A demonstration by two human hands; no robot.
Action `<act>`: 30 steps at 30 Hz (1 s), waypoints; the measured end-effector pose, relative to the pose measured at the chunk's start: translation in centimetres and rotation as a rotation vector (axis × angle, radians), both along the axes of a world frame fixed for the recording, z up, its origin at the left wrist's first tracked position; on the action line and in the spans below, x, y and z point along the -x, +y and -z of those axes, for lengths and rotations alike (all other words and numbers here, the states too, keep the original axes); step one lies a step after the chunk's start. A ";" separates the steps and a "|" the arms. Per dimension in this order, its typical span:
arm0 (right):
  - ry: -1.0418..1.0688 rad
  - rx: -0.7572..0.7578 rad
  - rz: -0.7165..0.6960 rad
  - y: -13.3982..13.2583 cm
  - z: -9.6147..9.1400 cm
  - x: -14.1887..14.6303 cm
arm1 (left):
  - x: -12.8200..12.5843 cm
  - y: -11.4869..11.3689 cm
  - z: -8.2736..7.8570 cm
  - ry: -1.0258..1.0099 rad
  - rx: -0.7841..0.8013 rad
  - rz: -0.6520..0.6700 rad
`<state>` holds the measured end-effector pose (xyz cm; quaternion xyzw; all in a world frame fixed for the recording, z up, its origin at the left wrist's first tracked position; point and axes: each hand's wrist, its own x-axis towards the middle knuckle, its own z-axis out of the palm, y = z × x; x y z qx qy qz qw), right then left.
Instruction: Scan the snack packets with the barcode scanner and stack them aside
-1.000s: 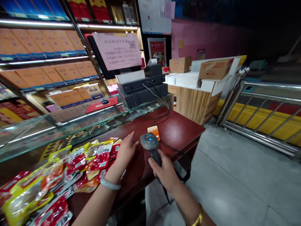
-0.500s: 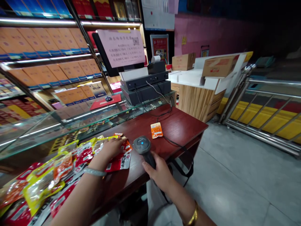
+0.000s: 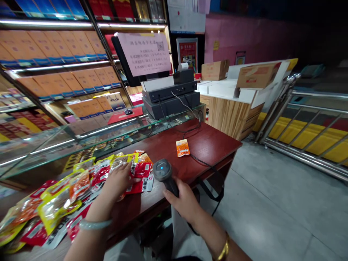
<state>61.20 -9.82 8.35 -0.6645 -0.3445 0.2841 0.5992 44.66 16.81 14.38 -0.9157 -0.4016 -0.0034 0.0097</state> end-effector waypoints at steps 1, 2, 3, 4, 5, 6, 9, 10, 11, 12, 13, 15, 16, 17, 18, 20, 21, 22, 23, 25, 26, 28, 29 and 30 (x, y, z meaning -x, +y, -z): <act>0.001 0.005 -0.001 0.0 0.1 0.1 | 0.8 0.1 0.4 -0.020 -0.016 -0.018; -0.001 0.007 0.001 0.0 0.2 0.2 | 1.7 0.2 0.7 -0.042 -0.034 -0.040; -0.006 0.009 0.005 0.0 0.3 0.3 | 2.5 0.3 1.0 -0.063 -0.053 -0.072; -0.011 0.012 0.005 0.0 0.3 0.4 | 3.4 0.2 1.3 -0.078 -0.073 -0.115; -0.012 0.014 0.005 0.0 0.4 0.5 | 4.3 0.1 1.6 -0.082 -0.092 -0.167; -0.008 0.016 0.002 0.0 0.5 0.5 | 5.0 -0.1 1.8 -0.072 -0.108 -0.221; 0.017 0.030 -0.021 0.1 1.0 0.8 | 6.2 -1.2 2.0 -0.008 -0.119 -0.332; 0.022 0.033 -0.025 0.2 1.1 1.0 | 6.2 -1.7 1.8 0.006 -0.108 -0.353; 0.022 0.032 -0.026 0.3 1.3 1.1 | 6.0 -2.2 1.6 0.010 -0.093 -0.367; 0.018 0.027 -0.027 0.4 1.5 1.2 | 5.6 -2.6 1.3 0.007 -0.076 -0.376; 0.011 0.019 -0.024 0.5 1.5 1.4 | 5.2 -3.0 1.0 0.000 -0.059 -0.382; -0.004 0.004 -0.017 0.6 1.6 1.6 | 4.3 -3.6 0.4 -0.020 -0.020 -0.374; -0.008 0.004 -0.015 0.6 1.5 1.6 | 4.0 -3.7 0.2 -0.029 0.001 -0.370; -0.009 0.009 -0.018 0.5 1.3 1.7 | 3.8 -3.8 0.1 -0.041 0.022 -0.371; -0.007 0.014 -0.022 0.5 1.2 1.7 | 3.7 -3.7 0.1 -0.058 0.039 -0.376; -0.004 0.012 -0.028 0.2 0.9 1.6 | 3.8 -3.3 0.2 -0.106 0.051 -0.366; -0.006 0.004 -0.026 0.2 0.8 1.6 | 3.8 -2.9 0.2 -0.131 0.048 -0.345; -0.008 -0.007 -0.021 0.1 0.7 1.5 | 3.9 -2.6 0.1 -0.148 0.040 -0.312; -0.011 -0.017 -0.008 0.0 0.7 1.4 | 3.8 -2.2 0.0 -0.155 0.032 -0.270; -0.012 -0.022 0.008 -0.1 0.7 1.2 | 3.1 -1.3 -0.8 -0.133 0.029 -0.184; -0.011 -0.017 0.008 -0.1 0.8 1.2 | 2.6 -0.9 -1.3 -0.108 0.033 -0.148; -0.008 -0.006 0.003 -0.1 0.9 1.1 | 1.2 -0.2 -2.5 -0.033 0.060 -0.082; -0.007 -0.004 0.001 -0.1 0.9 1.2 | 0.5 0.1 -3.0 0.011 0.076 -0.056; -0.005 -0.002 0.000 -0.1 0.9 1.2 | -0.1 0.4 -3.3 0.052 0.089 -0.036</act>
